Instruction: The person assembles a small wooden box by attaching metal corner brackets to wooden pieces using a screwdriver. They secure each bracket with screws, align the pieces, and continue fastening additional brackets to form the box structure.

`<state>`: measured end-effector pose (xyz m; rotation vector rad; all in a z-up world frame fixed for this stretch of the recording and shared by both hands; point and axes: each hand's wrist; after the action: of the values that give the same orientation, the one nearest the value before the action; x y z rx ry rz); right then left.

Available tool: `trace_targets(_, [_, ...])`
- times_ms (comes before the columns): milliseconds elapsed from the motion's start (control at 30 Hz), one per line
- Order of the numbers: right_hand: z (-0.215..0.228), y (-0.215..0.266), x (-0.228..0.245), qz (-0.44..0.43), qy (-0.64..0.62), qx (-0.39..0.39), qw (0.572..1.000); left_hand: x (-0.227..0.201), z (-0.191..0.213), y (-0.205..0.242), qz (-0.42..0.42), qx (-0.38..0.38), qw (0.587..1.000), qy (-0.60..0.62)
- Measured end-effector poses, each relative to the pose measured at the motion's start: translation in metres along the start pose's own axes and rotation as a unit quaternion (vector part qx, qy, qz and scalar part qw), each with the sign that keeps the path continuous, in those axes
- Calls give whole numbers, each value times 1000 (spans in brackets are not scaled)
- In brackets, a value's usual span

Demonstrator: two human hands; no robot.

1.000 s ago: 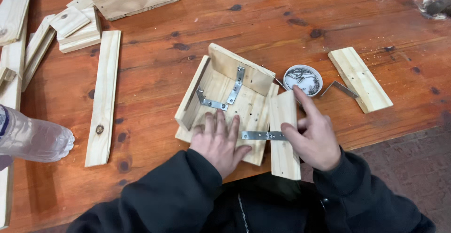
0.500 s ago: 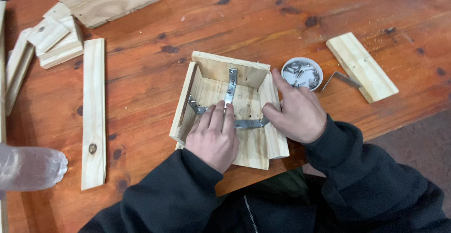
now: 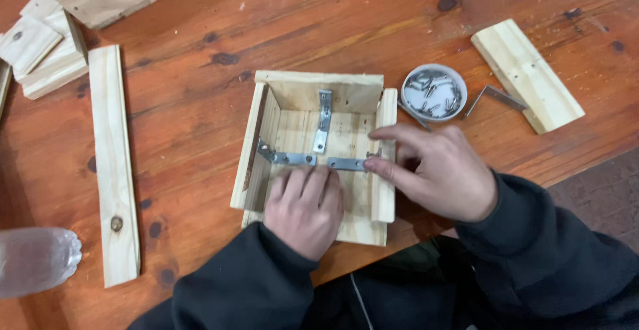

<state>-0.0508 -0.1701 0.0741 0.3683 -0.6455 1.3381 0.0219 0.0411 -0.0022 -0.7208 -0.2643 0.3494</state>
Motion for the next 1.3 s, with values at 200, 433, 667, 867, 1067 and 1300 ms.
trace_targets(200, [-3,4,-8,33,10,12,999,-4,18,-11,-47,36,996,66])
trace_targets(433, [-1,-3,-6,34,-3,24,999,-19,26,-12,-55,51,994,84])
trace_targets(667, [-1,-9,-7,40,9,41,998,-23,26,-6,-28,60,995,76])
trace_targets(867, [-1,-9,-5,49,-13,41,998,-24,28,-7,-33,88,993,68])
trace_targets(1067, [-1,-7,-2,62,-20,44,997,-22,26,-7,-32,100,992,71])
trace_targets(1300, [-1,-10,-7,20,15,44,999,-18,23,-10,-26,82,993,87])
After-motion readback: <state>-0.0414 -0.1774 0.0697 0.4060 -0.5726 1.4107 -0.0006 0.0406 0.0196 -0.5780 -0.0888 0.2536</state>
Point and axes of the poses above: each hand's wrist, its own y-axis away from the middle knuckle, its own z-axis out of the back of the hand, x = y × z, and after that the axes turned 7 degrees about -z, right-handed
